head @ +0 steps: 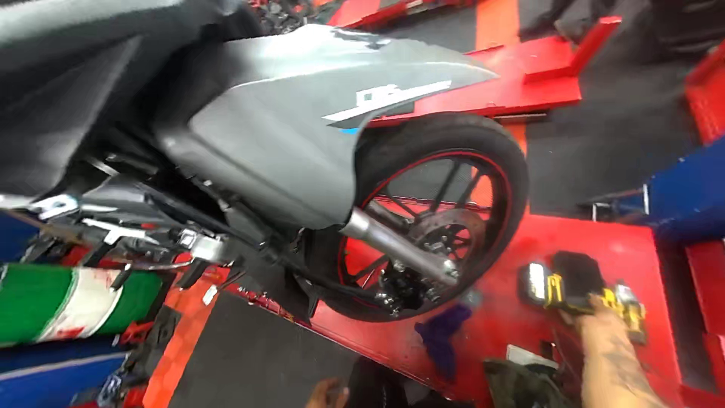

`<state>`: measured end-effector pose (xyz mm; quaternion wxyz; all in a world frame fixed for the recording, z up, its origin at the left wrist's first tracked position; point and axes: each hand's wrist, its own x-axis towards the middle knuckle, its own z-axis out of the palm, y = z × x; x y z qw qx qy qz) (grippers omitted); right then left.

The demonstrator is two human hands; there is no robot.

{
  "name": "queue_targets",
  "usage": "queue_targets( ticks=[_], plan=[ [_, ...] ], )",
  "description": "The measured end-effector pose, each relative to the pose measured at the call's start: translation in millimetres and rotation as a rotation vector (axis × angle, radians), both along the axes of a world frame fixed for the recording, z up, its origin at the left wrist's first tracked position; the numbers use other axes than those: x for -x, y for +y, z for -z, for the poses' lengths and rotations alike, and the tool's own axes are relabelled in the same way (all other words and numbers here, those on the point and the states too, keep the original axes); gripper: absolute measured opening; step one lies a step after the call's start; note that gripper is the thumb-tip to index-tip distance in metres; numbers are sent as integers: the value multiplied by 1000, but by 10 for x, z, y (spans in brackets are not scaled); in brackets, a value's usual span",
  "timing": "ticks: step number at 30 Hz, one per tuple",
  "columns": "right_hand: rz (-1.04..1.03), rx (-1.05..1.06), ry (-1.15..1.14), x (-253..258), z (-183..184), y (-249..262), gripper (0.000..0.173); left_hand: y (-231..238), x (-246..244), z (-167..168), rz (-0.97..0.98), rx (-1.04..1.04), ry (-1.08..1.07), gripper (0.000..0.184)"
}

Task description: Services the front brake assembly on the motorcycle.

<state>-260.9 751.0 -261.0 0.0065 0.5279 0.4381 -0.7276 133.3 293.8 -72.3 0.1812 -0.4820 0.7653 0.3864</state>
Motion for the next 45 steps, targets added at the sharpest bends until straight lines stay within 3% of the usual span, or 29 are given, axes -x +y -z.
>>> queue_targets(
  ticks=[7,10,13,18,22,24,25,26,32,35,40,45],
  plan=[
    [-425,-346,-25,-122,-117,-145,41,119,460,18,352,-75,17,55],
    [-675,-538,-6,-332,-356,-150,47,-12,414,-45,387,-58,38,54],
    [-497,-313,139,-487,-467,-86,46,-56,351,20,323,-75,92,53],
    [-142,40,358,-831,-1313,-435,18,201,630,-20,359,-212,182,47],
    [-232,124,728,-1461,-2129,-675,32,531,1025,-254,458,-356,350,47],
    [-303,278,859,-1601,-2313,-641,33,665,1199,-348,454,-444,433,45],
    [-366,324,866,-1619,-2367,-626,42,726,1278,-370,446,-485,464,44],
    [-429,322,841,-1635,-2400,-642,46,784,1352,-378,435,-522,489,43],
    [-665,30,633,-1958,-2259,-1135,36,1130,1698,-407,369,-702,561,51],
    [-737,-101,607,-2183,-2133,-1413,43,1253,1837,-462,341,-769,595,55],
    [-760,-71,608,-2241,-1857,-1693,42,1267,2007,-428,183,-945,583,44],
    [-835,-121,629,-2130,-1722,-1746,43,1177,2036,-350,92,-991,603,39]
  ],
)
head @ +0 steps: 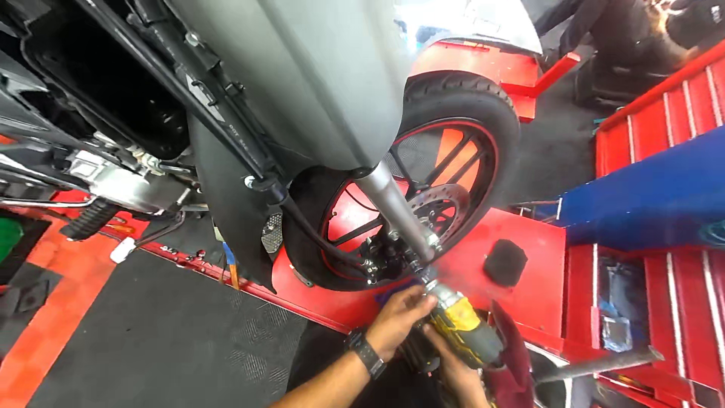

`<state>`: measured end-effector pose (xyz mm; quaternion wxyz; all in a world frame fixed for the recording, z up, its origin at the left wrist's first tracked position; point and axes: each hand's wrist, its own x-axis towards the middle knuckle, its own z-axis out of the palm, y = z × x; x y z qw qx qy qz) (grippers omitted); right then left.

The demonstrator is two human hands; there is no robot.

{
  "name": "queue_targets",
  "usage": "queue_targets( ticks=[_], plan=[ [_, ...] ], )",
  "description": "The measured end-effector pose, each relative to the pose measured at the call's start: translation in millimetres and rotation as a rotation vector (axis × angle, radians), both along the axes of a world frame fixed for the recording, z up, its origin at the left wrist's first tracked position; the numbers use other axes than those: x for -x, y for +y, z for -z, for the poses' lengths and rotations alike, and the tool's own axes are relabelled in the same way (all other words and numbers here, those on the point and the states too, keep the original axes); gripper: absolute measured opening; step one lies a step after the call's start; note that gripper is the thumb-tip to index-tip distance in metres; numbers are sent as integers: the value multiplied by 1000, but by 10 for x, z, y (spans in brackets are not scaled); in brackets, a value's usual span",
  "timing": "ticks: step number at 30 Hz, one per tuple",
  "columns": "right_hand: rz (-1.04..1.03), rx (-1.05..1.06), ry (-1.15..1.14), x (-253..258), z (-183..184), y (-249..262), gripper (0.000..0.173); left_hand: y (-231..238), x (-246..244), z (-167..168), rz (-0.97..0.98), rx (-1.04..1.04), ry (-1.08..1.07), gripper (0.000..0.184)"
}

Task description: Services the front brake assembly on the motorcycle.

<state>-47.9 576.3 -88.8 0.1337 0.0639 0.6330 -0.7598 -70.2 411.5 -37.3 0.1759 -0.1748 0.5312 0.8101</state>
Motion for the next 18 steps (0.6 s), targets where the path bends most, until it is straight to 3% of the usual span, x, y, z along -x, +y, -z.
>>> queue_targets(
  ticks=[3,6,8,18],
  plan=[
    [-41,-89,45,39,50,4,47,-40,5,42,-22,-18,1,41],
    [-59,-154,148,81,85,14,74,-70,-5,71,-58,-102,13,43],
    [-40,-184,190,124,31,-33,81,-83,-10,70,-109,-174,15,45],
    [-4,-188,167,181,-38,-174,74,-121,49,63,-183,-288,-33,40]
  ],
)
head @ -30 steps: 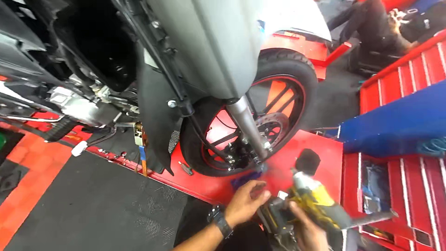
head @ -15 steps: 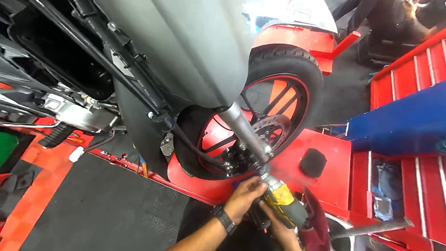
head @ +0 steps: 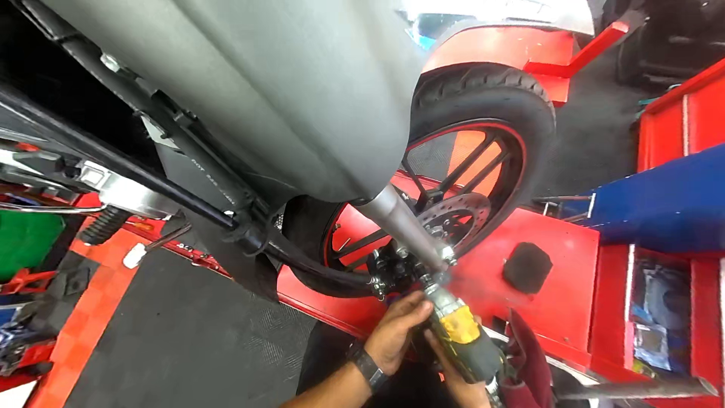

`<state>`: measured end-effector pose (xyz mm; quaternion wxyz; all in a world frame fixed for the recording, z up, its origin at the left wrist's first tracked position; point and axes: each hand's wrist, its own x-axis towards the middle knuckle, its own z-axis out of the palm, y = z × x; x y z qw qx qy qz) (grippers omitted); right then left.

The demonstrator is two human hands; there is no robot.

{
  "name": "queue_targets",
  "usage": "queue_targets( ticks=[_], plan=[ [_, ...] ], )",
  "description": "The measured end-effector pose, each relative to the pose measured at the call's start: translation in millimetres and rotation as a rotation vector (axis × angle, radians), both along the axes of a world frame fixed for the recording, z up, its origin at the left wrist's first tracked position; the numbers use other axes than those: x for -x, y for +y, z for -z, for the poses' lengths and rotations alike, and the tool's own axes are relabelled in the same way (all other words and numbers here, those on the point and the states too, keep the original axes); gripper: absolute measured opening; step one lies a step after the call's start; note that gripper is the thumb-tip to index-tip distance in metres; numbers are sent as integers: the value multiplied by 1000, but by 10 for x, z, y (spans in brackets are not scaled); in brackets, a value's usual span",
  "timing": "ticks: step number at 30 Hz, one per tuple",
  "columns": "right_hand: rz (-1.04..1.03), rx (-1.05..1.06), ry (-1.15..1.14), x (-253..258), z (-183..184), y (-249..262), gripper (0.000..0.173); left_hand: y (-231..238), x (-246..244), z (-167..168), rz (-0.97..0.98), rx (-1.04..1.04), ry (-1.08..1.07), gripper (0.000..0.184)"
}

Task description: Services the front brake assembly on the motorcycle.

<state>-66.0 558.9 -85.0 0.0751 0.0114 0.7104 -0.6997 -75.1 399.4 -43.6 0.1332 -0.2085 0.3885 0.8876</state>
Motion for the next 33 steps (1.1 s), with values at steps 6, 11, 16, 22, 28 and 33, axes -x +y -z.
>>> queue_targets(
  ticks=[6,11,16,22,28,33],
  plan=[
    [-40,31,19,75,39,14,84,36,36,-9,-74,-121,-63,43],
    [-55,37,-28,57,60,31,73,76,129,-45,-199,-181,-241,42],
    [-89,40,-13,66,95,58,84,121,201,-53,-240,-208,-285,41],
    [-72,36,-37,67,73,68,76,134,212,-80,-246,-220,-319,40],
    [-89,-15,-14,24,84,35,69,133,210,-88,-245,-230,-288,42],
    [-74,44,9,61,104,35,85,129,208,-116,-244,-235,-312,41]
  ],
)
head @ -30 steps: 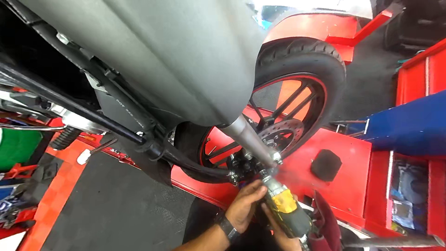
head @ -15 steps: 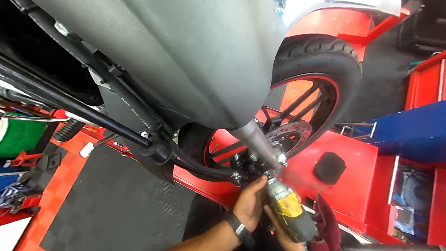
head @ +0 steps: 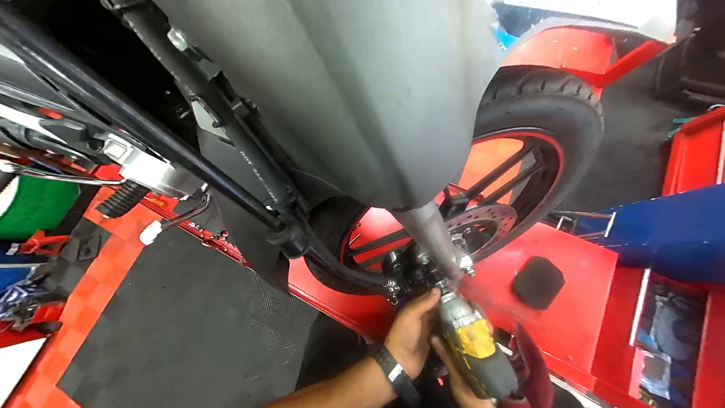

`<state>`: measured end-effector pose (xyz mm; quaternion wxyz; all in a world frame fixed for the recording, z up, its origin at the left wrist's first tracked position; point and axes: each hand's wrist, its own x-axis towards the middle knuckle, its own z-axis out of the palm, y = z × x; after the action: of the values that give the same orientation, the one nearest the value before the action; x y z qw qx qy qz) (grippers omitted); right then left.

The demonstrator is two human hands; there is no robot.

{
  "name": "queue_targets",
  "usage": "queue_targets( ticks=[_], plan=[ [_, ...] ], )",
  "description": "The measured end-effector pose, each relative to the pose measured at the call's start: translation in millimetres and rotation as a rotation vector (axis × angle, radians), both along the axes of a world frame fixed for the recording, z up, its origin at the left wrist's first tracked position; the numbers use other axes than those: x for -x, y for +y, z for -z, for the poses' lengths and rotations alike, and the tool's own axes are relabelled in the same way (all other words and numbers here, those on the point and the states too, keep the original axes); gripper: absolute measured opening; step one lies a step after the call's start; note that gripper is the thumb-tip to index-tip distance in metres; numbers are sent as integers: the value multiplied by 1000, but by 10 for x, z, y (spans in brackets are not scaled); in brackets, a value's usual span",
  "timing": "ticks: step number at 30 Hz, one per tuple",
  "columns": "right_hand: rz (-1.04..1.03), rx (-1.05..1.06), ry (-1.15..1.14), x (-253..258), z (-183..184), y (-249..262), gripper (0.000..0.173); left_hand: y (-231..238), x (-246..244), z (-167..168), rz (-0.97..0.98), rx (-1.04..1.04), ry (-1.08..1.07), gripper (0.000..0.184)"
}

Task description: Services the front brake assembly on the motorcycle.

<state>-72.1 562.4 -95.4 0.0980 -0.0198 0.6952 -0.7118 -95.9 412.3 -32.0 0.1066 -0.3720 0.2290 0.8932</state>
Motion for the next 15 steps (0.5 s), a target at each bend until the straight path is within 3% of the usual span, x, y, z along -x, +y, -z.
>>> queue_targets(
  ticks=[2,4,6,10,15],
  plan=[
    [-16,-3,-18,-10,-13,-7,81,-6,-2,1,3,-3,2,41],
    [-9,11,-110,-67,-67,-55,52,0,-15,1,6,17,-20,41],
    [-10,45,-149,-84,-96,-96,39,2,-14,1,7,35,-35,41],
    [-16,-3,-63,-91,-73,-51,60,4,-18,-22,0,41,-46,41],
    [-12,44,-134,-76,-152,-99,36,32,-2,-8,1,72,-26,40]
  ],
)
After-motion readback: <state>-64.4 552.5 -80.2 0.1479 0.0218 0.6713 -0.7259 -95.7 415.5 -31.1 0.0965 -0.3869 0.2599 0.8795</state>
